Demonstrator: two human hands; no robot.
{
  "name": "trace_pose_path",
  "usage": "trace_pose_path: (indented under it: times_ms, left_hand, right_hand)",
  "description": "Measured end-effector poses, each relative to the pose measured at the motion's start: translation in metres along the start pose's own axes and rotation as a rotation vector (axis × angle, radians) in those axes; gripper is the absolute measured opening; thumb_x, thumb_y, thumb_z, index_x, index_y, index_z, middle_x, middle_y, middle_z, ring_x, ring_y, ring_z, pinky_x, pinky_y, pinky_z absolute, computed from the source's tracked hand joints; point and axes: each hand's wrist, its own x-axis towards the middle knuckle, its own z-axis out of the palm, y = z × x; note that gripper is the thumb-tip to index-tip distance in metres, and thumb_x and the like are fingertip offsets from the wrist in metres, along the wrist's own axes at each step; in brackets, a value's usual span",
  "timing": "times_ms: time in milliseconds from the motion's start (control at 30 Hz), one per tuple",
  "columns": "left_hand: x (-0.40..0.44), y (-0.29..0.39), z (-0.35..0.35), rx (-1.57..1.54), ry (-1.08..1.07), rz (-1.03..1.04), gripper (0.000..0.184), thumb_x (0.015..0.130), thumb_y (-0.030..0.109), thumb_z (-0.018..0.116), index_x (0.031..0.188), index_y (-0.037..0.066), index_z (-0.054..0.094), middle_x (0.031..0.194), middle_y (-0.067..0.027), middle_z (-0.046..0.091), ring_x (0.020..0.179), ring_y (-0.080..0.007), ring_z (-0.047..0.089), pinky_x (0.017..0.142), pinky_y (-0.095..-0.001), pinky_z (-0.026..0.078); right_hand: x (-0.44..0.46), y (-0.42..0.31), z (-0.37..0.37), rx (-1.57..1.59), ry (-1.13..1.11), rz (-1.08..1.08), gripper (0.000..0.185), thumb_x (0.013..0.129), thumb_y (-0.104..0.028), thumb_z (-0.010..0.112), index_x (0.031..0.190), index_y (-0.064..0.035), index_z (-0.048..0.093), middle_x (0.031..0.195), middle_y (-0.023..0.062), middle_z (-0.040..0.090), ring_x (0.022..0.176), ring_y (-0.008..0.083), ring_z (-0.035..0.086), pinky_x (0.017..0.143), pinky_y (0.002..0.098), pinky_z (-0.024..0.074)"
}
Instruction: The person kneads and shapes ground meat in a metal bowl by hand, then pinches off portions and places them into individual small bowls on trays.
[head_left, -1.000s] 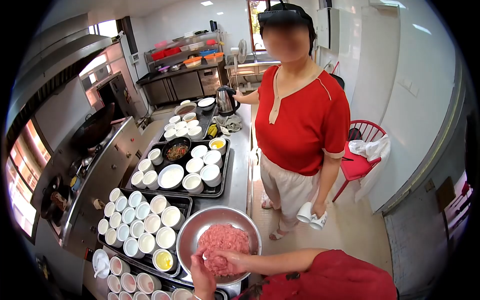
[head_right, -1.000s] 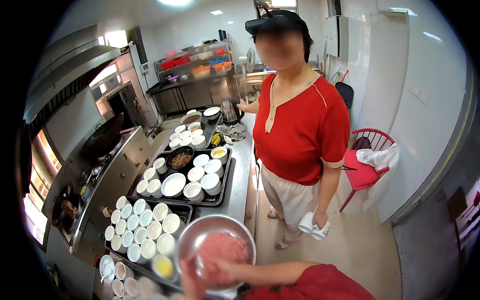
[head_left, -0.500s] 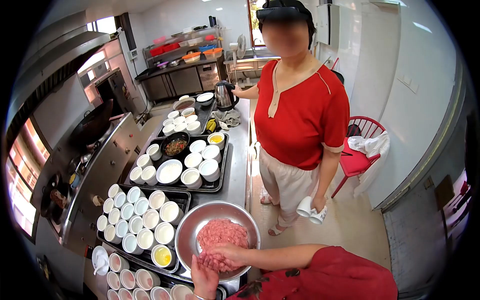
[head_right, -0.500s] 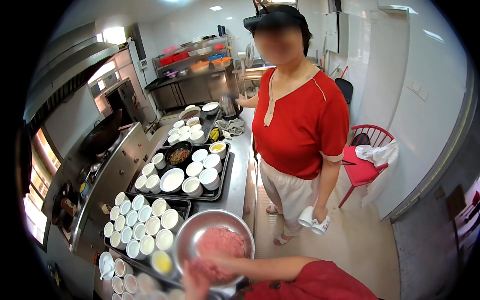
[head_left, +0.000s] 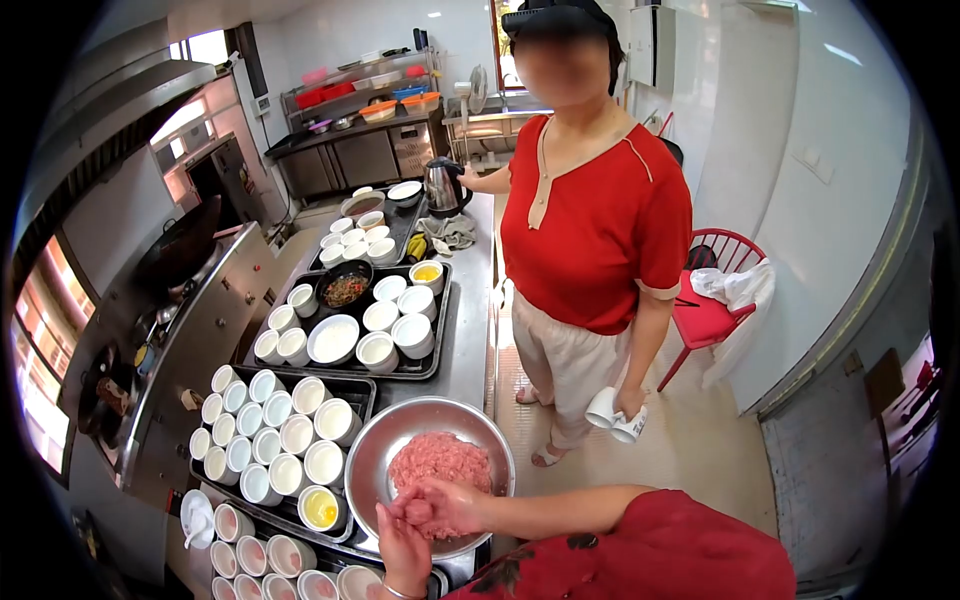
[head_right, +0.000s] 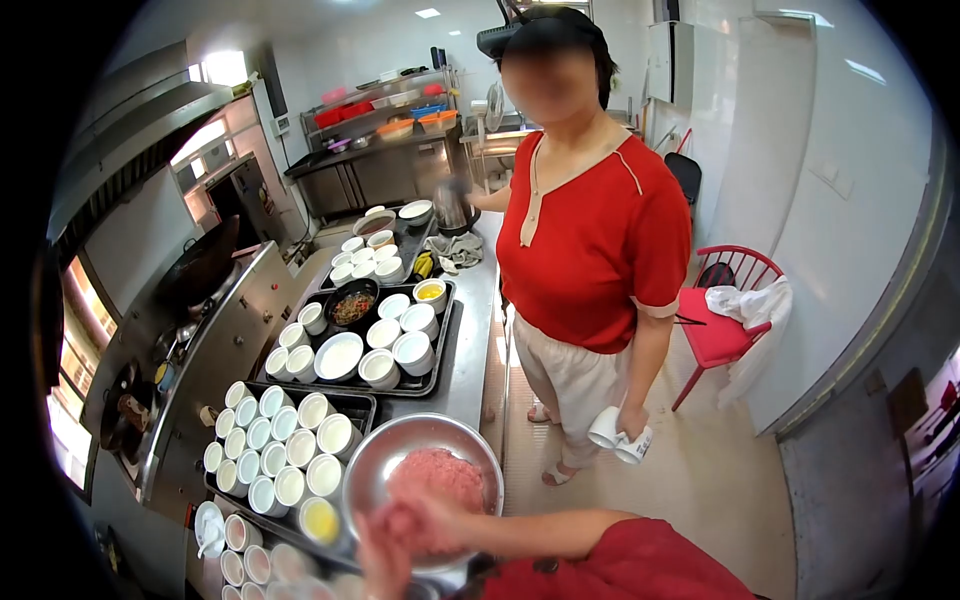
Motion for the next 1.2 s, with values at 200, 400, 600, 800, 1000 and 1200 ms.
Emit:
trace_pose_path:
  times_ms: [200, 400, 600, 800, 1000, 1200]
  left_hand:
    - [0.004, 0.006, 0.002, 0.055, 0.133, 0.186, 0.05, 0.087, 0.043, 0.031, 0.105, 0.0, 0.047, 0.1, -0.0085, 0.052, 0.091, -0.0186, 0.05, 0.085, -0.0315, 0.036]
    - [-0.001, -0.005, -0.018, -0.31, 0.157, -0.257, 0.045, 0.085, 0.046, 0.035, 0.098, 0.005, 0.05, 0.092, -0.008, 0.055, 0.086, -0.021, 0.051, 0.078, -0.0347, 0.04]
    - [-0.003, -0.012, -0.01, -0.449, 0.135, -0.375, 0.043, 0.084, 0.045, 0.031, 0.098, 0.01, 0.052, 0.099, -0.0079, 0.056, 0.094, -0.0249, 0.052, 0.081, -0.0412, 0.04]
    - [0.001, -0.01, -0.02, -0.605, -0.023, -0.327, 0.037, 0.086, 0.038, 0.032, 0.1, 0.01, 0.051, 0.102, -0.0083, 0.054, 0.094, -0.0257, 0.052, 0.081, -0.0397, 0.041]
    - [-0.001, -0.01, -0.025, -0.478, 0.084, -0.304, 0.032, 0.087, 0.031, 0.035, 0.088, 0.007, 0.055, 0.088, -0.0079, 0.059, 0.085, -0.0224, 0.054, 0.078, -0.0368, 0.043]
    - [-0.014, 0.004, -0.044, -0.618, 0.07, -0.209, 0.019, 0.087, 0.018, 0.04, 0.084, 0.005, 0.054, 0.082, -0.0081, 0.059, 0.081, -0.0203, 0.055, 0.077, -0.0335, 0.045]
  right_hand:
    - [0.002, 0.008, -0.008, 0.054, 0.0, 0.051, 0.023, 0.084, -0.026, 0.048, 0.095, -0.0059, 0.053, 0.082, 0.0048, 0.057, 0.073, 0.0122, 0.054, 0.064, 0.0276, 0.0458]
    - [0.031, 0.023, -0.021, -0.404, -0.019, -0.268, 0.02, 0.083, -0.019, 0.05, 0.095, -0.0032, 0.055, 0.082, 0.0017, 0.055, 0.074, 0.0075, 0.051, 0.064, 0.0208, 0.0427]
    - [0.041, 0.041, -0.025, -0.756, -0.094, -0.443, 0.024, 0.079, -0.021, 0.049, 0.099, -0.0085, 0.055, 0.077, 0.0046, 0.056, 0.065, 0.0126, 0.055, 0.053, 0.0221, 0.044]
    - [0.036, 0.04, -0.014, -0.739, -0.119, -0.546, 0.022, 0.081, -0.01, 0.05, 0.1, 0.0001, 0.053, 0.094, 0.0036, 0.054, 0.085, 0.0087, 0.051, 0.077, 0.0217, 0.0414]
    - [0.029, 0.021, -0.008, -0.446, -0.006, -0.478, 0.022, 0.082, -0.01, 0.049, 0.101, 0.0001, 0.052, 0.095, 0.0054, 0.054, 0.087, 0.0107, 0.051, 0.079, 0.0233, 0.0414]
    - [0.039, 0.005, -0.043, -0.679, 0.072, -0.62, 0.02, 0.08, -0.008, 0.05, 0.097, 0.0002, 0.055, 0.091, 0.006, 0.058, 0.083, 0.0135, 0.055, 0.071, 0.026, 0.0455]
